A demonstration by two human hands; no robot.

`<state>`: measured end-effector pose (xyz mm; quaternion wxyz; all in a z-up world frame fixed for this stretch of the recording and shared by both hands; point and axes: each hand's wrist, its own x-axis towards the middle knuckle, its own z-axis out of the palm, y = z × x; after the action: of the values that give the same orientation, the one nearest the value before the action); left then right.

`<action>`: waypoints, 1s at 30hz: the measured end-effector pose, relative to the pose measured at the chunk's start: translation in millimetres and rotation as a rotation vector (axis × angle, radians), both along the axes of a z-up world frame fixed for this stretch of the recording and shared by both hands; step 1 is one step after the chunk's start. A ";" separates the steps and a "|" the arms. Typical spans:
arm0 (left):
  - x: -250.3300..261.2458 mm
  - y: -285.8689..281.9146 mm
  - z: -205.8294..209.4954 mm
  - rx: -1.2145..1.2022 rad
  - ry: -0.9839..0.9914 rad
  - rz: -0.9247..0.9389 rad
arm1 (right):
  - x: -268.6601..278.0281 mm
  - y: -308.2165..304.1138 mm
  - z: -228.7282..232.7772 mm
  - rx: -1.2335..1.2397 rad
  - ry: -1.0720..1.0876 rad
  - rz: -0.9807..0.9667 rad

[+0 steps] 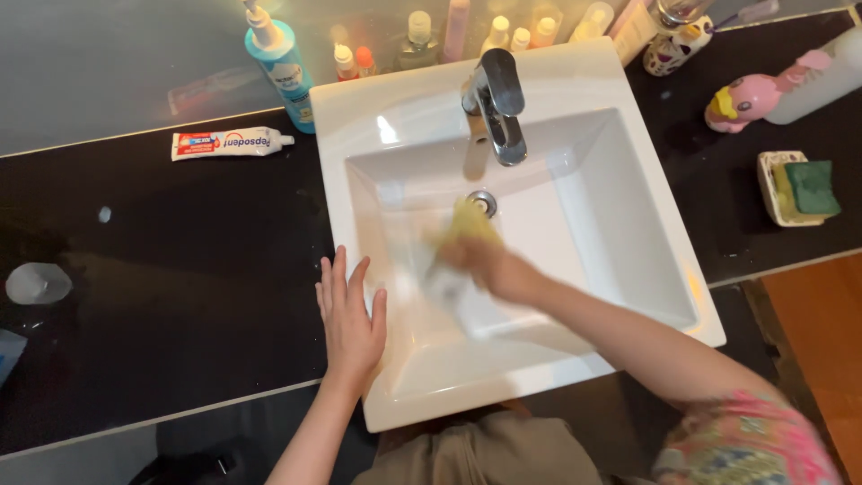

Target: The recorder cleans the bathroom sink and counter area using a sponge and cloth.

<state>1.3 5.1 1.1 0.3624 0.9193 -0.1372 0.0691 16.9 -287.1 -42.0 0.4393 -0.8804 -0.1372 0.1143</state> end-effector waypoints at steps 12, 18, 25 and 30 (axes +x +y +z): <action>0.9 9.1 -7.0 -0.016 -0.053 -0.025 | -48.1 -161.2 79.1 -0.632 -0.032 -0.519; -11.5 9.3 16.1 0.019 -0.050 -0.033 | -173.9 -231.9 112.3 -0.023 -0.745 -1.049; -67.6 -28.0 43.4 0.034 -0.081 -0.118 | -244.0 -190.8 27.8 0.475 -1.124 -1.299; -103.3 -67.7 24.2 0.165 -0.120 -0.107 | -254.4 -114.9 -65.7 -0.260 -0.930 -1.319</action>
<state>-102.0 -62.6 25.3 0.2798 0.9316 -0.2126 0.0931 -237.5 -402.0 -107.6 0.2089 -0.7814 0.2551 -0.5298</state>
